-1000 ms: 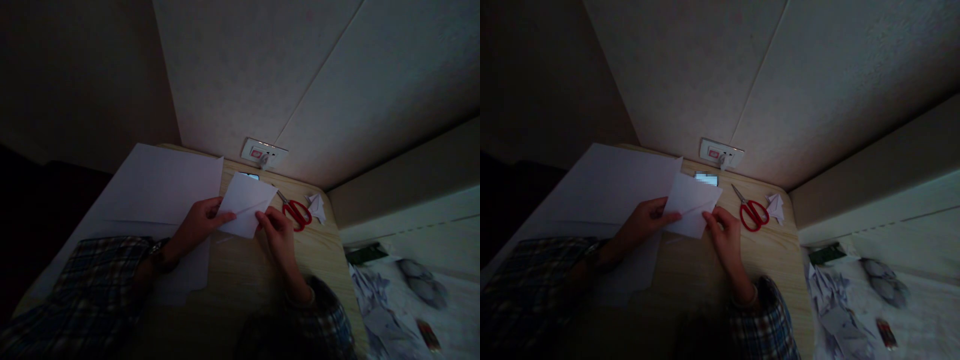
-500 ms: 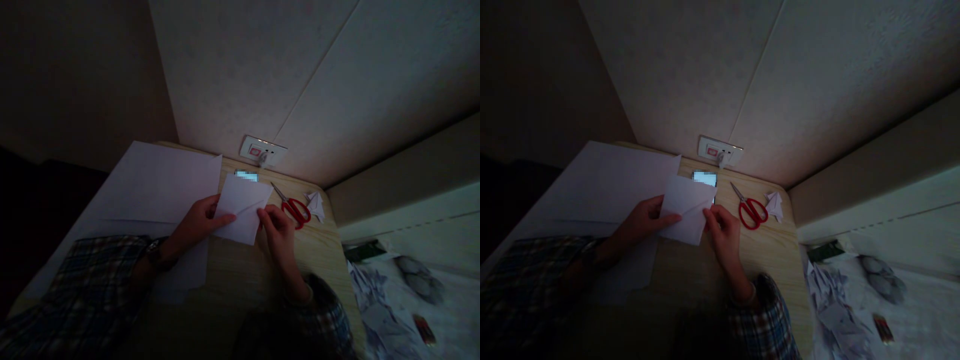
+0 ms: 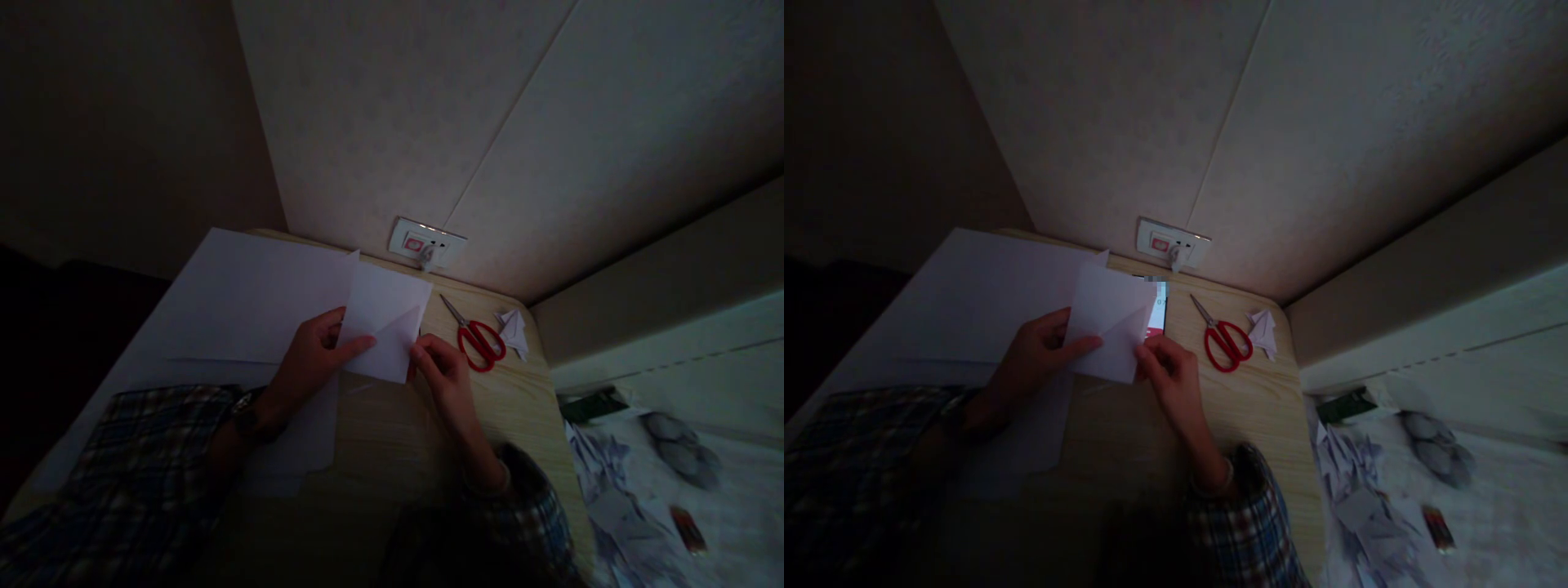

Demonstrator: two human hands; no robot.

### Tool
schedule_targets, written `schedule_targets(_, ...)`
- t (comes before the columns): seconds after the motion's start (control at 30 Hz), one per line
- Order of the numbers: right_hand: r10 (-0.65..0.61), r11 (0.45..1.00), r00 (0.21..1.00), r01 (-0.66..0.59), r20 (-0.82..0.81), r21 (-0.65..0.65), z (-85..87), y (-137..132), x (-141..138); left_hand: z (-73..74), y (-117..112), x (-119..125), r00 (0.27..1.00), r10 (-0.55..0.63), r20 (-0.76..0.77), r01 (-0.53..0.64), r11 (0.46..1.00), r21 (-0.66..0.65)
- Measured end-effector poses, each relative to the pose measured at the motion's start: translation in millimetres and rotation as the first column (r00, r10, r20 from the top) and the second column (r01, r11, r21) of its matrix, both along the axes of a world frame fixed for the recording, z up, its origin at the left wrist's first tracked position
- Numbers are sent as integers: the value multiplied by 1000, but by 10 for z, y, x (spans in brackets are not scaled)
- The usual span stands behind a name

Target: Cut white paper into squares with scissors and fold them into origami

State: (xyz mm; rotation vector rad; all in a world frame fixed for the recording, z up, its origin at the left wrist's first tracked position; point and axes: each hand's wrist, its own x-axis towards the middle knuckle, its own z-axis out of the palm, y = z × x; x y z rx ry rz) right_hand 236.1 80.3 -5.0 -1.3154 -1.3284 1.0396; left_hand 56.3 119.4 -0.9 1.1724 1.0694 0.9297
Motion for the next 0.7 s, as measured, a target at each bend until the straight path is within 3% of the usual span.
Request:
schedule_targets(0.4,99,995,989,-98,107,-12,16,-36,-36,56,-32,-5,994,109,-22,-108,993,51)
schedule_targets(0.53,39,997,969,-56,243,62,34,-59,-35,18,-27,8,995,87,51,-88,996,20)
schedule_targets(0.7,-44,994,973,19,228,111,30,-70,-15,3,-3,13,996,47,71,-46,999,-21)
